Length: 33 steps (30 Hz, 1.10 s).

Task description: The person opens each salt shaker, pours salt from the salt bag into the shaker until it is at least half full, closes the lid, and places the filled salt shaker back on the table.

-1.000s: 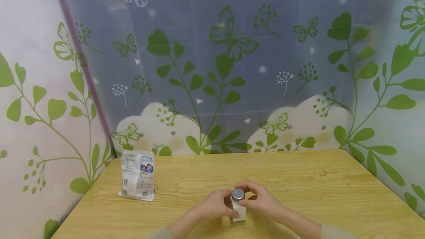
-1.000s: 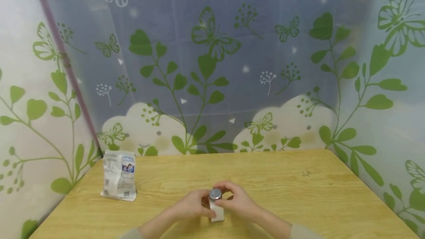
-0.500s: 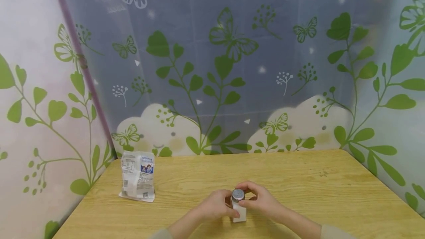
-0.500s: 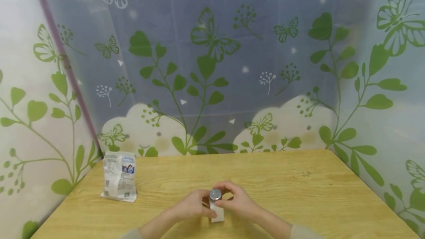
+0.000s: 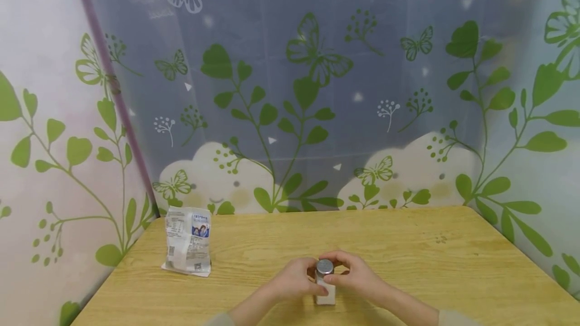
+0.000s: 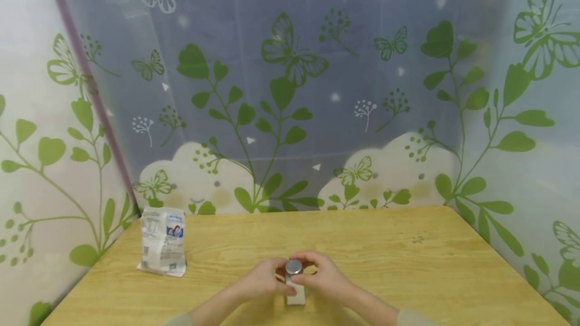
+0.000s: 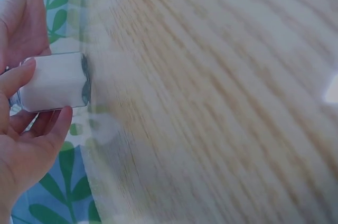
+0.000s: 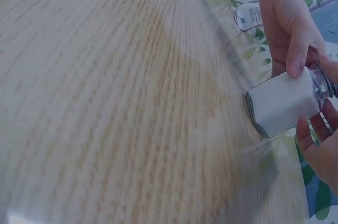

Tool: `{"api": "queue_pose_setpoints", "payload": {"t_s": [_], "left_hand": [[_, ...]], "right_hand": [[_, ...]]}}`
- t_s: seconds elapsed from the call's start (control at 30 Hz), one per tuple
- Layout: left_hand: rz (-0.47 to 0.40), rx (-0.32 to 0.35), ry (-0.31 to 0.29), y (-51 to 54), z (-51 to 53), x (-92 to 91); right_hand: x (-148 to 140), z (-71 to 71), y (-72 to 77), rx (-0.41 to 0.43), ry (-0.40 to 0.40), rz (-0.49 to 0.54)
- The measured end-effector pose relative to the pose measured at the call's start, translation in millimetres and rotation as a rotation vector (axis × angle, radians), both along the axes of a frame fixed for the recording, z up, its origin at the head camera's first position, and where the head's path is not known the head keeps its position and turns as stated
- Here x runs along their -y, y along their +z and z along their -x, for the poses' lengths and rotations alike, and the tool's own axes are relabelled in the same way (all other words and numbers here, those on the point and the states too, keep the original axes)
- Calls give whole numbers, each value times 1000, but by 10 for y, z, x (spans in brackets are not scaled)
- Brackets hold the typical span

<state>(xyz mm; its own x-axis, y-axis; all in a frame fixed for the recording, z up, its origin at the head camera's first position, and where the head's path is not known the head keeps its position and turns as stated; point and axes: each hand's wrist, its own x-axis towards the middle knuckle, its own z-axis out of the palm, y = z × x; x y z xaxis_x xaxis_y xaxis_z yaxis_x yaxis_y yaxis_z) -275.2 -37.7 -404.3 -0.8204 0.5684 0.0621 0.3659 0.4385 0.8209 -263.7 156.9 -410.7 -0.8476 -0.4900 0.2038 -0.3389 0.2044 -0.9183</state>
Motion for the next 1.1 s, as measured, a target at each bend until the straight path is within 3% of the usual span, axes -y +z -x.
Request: {"api": "queue_pose_setpoints", "payload": {"t_s": [0.27, 0.53, 0.87, 1.1], "left_hand": [[0, -8, 15, -15, 2, -16], [-6, 28, 18, 22, -28, -9], [-8, 39, 9, 38, -46, -17], [6, 18, 8, 23, -26, -12]], "right_hand": [[35, -32, 23, 40, -20, 37], [-46, -5, 21, -29, 36, -4], [-15, -8, 40, -28, 22, 17], [-43, 9, 59, -28, 48, -25]]}}
